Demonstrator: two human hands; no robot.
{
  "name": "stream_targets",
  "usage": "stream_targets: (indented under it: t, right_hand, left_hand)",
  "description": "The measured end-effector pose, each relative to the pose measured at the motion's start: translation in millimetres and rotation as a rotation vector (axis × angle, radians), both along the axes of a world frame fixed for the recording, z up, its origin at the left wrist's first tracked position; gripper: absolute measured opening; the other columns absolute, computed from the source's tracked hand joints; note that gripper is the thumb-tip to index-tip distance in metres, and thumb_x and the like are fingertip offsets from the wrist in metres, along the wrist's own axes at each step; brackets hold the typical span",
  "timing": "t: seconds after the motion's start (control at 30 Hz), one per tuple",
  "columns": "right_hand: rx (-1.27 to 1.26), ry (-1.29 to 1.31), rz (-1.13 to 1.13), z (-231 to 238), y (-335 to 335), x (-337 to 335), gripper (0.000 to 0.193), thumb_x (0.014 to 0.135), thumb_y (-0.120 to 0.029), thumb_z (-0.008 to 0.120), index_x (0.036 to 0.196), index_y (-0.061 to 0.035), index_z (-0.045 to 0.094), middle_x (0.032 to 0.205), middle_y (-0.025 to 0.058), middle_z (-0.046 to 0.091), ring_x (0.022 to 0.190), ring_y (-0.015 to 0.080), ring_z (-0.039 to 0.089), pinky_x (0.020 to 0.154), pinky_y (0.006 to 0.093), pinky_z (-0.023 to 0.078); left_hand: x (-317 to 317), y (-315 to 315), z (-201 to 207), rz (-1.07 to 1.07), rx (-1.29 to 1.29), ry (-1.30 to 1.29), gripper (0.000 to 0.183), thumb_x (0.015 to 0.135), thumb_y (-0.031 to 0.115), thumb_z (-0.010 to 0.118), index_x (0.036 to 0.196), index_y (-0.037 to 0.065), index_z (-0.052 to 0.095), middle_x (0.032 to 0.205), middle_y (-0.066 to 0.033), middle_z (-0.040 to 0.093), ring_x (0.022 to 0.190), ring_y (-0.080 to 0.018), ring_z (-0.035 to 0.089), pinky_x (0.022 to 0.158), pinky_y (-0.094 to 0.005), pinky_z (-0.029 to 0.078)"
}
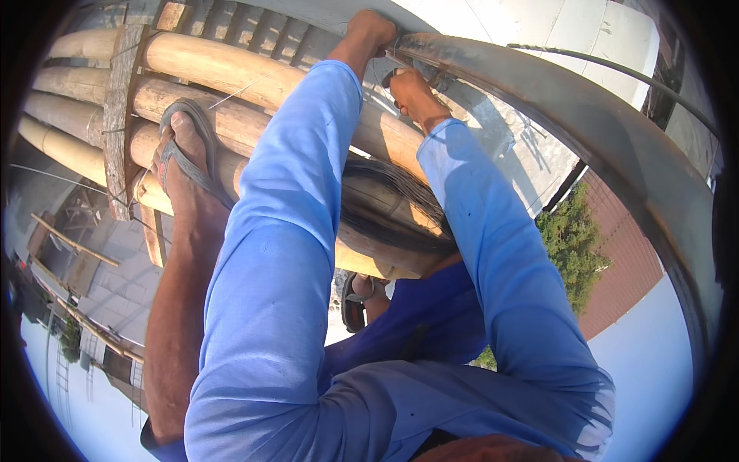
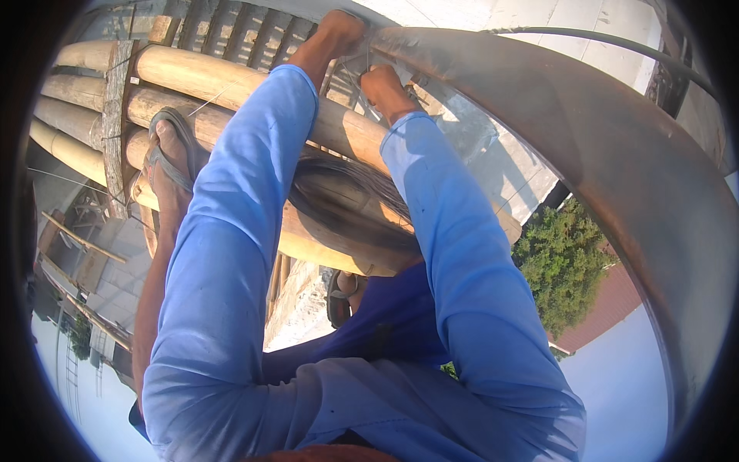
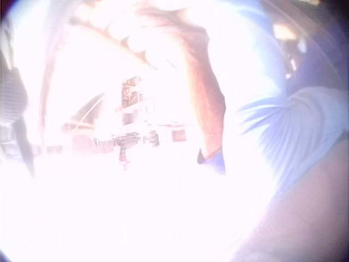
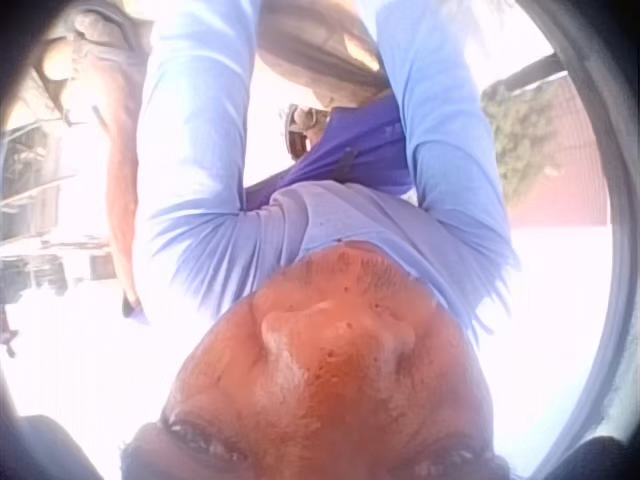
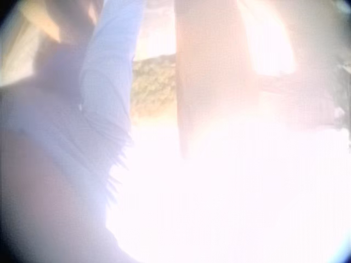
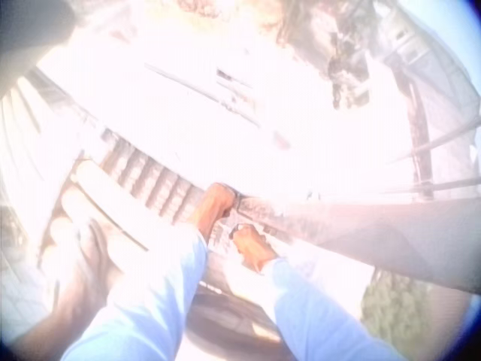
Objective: The person sits on bamboo scaffolding and secures a metal beam by twisting wire around it with their hands.
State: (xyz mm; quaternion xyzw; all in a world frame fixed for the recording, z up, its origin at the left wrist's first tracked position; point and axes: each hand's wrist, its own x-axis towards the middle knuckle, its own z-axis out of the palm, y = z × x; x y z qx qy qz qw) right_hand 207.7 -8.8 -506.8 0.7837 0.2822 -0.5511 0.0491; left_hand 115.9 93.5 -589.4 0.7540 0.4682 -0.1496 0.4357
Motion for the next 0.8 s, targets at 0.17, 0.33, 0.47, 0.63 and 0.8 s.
stream_targets:
  t: [0.17,0.33,0.47,0.63,0.8]
  right_hand:
    - [-0.052,-0.027,-0.035,-11.7,-8.3,16.8,0.018,0.079,-0.013,0.049,0.083,-0.0019,0.062,0.06,0.014,0.058,0.048,0.0249,0.054,0.046,0.0399,0.042]
    - [-0.08,0.01,-0.013,-2.8,-4.8,13.3,0.02,0.083,-0.018,0.048,0.091,-0.0076,0.064,0.063,0.0084,0.052,0.051,0.0179,0.047,0.044,0.0347,0.038]
    - [-0.07,0.038,-0.014,-16.6,-9.0,14.9,0.022,0.084,-0.019,0.047,0.094,-0.0098,0.064,0.066,0.0063,0.05,0.052,0.0156,0.044,0.043,0.0328,0.036]
    - [-0.058,-0.041,-0.035,-2.5,-2.6,13.3,0.02,0.079,-0.017,0.049,0.083,-0.0009,0.062,0.06,0.0132,0.057,0.049,0.0235,0.053,0.047,0.0392,0.042]
    - [-0.089,-0.056,-0.034,-5.8,-3.4,14.5,0.019,0.077,-0.014,0.05,0.085,-0.0016,0.062,0.059,0.0123,0.056,0.049,0.024,0.053,0.046,0.0396,0.041]
  left_hand:
    - [-2.6,-4.1,67.3,0.589,-0.646,-0.183,0.019,0.074,0.02,0.061,0.087,0.008,0.065,0.076,-0.003,0.063,0.066,-0.0179,0.058,0.062,-0.0363,0.049]
    - [-33.0,4.3,72.1,0.45,-0.589,-0.19,0.024,0.078,0.026,0.06,0.094,0.008,0.065,0.084,-0.0041,0.064,0.077,-0.0197,0.058,0.069,-0.0424,0.049]
    - [-17.5,1.4,70.8,0.299,-0.312,-0.079,0.025,0.081,0.027,0.057,0.095,0.01,0.067,0.089,-0.0073,0.066,0.085,-0.025,0.06,0.076,-0.0432,0.049]
    - [-14.0,-1.7,67.2,-0.234,0.183,-0.091,0.027,0.083,0.023,0.048,0.093,0.009,0.068,0.096,-0.0154,0.065,0.093,-0.0276,0.061,0.077,-0.0371,0.05]
    - [-4.7,-10.1,80.5,-0.262,0.235,-0.025,0.028,0.082,0.023,0.047,0.094,0.009,0.068,0.094,-0.0175,0.065,0.092,-0.0302,0.062,0.08,-0.0385,0.048]
